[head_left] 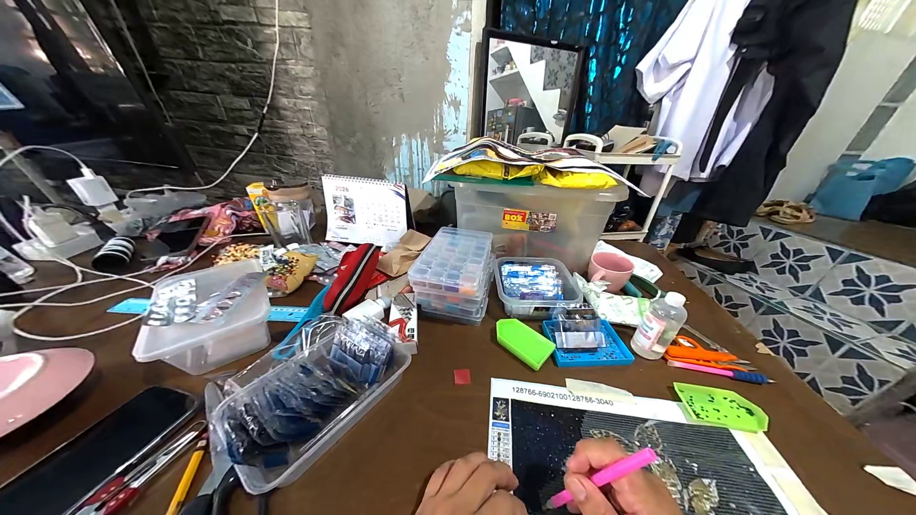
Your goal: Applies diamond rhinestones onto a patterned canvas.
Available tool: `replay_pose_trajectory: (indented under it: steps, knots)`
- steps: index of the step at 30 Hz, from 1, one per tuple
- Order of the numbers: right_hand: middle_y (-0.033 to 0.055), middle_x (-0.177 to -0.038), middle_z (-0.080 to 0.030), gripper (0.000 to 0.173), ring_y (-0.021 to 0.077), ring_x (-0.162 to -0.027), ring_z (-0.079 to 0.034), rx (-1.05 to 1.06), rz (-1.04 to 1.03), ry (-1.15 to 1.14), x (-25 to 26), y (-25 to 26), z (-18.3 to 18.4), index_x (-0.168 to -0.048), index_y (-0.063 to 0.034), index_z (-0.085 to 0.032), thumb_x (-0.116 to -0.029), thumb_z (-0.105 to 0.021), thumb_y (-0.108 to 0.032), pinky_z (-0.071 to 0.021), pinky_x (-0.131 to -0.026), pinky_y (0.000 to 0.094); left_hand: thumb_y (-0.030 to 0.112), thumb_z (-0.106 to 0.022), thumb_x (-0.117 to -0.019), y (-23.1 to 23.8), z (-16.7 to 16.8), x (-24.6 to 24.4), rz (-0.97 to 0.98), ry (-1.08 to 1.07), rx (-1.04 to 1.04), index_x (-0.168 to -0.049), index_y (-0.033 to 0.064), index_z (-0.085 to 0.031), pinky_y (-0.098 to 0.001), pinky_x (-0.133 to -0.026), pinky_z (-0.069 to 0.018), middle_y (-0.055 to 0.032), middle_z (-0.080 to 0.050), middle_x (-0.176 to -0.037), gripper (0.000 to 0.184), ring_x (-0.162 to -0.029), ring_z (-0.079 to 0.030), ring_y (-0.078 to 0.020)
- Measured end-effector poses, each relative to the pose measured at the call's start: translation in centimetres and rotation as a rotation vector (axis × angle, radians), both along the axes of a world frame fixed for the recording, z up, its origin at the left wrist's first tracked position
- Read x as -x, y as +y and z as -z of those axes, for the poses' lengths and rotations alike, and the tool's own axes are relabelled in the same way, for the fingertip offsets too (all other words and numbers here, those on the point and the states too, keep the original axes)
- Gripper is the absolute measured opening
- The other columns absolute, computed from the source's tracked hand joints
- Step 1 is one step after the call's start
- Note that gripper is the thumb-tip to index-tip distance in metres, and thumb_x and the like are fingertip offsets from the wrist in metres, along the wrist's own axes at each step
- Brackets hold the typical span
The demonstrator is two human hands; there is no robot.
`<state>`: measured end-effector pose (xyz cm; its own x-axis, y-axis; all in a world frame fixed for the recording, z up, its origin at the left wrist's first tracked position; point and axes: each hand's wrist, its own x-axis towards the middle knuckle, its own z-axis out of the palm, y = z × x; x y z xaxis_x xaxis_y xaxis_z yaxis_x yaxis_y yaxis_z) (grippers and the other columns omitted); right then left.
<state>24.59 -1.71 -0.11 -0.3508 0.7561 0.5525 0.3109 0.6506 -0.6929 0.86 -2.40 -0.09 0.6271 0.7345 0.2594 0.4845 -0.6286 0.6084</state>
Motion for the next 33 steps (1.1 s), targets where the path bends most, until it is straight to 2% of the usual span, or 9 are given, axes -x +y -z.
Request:
replay_pose_trajectory:
  steps: [15, 18, 21, 26, 29, 33]
  knots:
    - [0.0149, -0.077, -0.063, 0.018, 0.0102, -0.065, -0.061, -0.041, -0.009, -0.073, 0.1, 0.3, -0.3, -0.109, 0.0062, -0.058, -0.1061, -0.051, -0.01, -0.0518, -0.061, 0.021, 0.039, -0.078, -0.081, -0.1, -0.1, -0.1, -0.003, 0.018, -0.001, -0.112, 0.0018, -0.072, -0.0622, -0.107, -0.0391, -0.0204, -0.065, -0.129, 0.049, -0.128, -0.056, -0.0414]
    - [0.0154, -0.077, -0.063, 0.016, 0.0159, -0.064, -0.06, -0.13, -0.043, -0.186, 0.2, 0.4, -0.9, -0.107, 0.003, -0.059, -0.1058, -0.05, -0.01, -0.0518, -0.061, 0.0247, 0.039, -0.078, -0.0806, -0.1, 0.0, -0.1, -0.004, 0.013, 0.002, -0.112, 0.0019, -0.072, -0.0626, -0.106, -0.0391, -0.0206, -0.066, -0.129, 0.049, -0.128, -0.056, -0.0415]
    - [0.0158, -0.077, -0.064, 0.015, 0.021, -0.066, -0.063, -0.179, -0.083, -0.282, 0.4, 0.6, -1.7, -0.108, 0.0021, -0.059, -0.1045, -0.049, -0.008, -0.0548, -0.065, 0.0292, 0.039, -0.078, -0.0804, -0.1, 0.0, -0.2, -0.006, 0.007, 0.0, -0.111, 0.0017, -0.072, -0.0629, -0.106, -0.0392, -0.0214, -0.066, -0.128, 0.049, -0.128, -0.056, -0.0418]
    - [0.0127, -0.075, -0.062, 0.022, 0.0155, -0.06, -0.061, -0.031, 0.014, -0.204, 0.4, 1.1, -1.6, -0.115, 0.006, -0.058, -0.107, -0.05, -0.013, -0.0523, -0.057, 0.028, 0.038, -0.078, -0.0811, 0.0, 0.0, -0.1, 0.001, 0.013, 0.002, -0.112, 0.003, -0.072, -0.0623, -0.106, -0.0392, -0.02, -0.065, -0.13, 0.047, -0.128, -0.056, -0.0406]
    - [0.0104, -0.077, -0.062, 0.023, 0.0114, -0.063, -0.061, 0.097, 0.051, -0.107, 0.2, 1.3, -1.7, -0.116, 0.0079, -0.057, -0.1061, -0.049, -0.011, -0.0539, -0.06, 0.0268, 0.038, -0.078, -0.0812, 0.0, 0.0, -0.1, 0.0, 0.009, -0.002, -0.112, 0.0026, -0.072, -0.0621, -0.105, -0.0398, -0.0203, -0.066, -0.129, 0.047, -0.128, -0.056, -0.041]
    - [0.0099, -0.076, -0.062, 0.022, 0.0117, -0.063, -0.061, 0.157, 0.014, -0.111, 0.3, 1.5, -1.4, -0.116, 0.0068, -0.057, -0.1062, -0.05, -0.012, -0.053, -0.059, 0.0274, 0.039, -0.078, -0.0812, 0.0, -0.1, -0.1, -0.002, 0.007, 0.0, -0.112, 0.0024, -0.072, -0.0626, -0.106, -0.0395, -0.0203, -0.066, -0.128, 0.048, -0.128, -0.056, -0.0413]
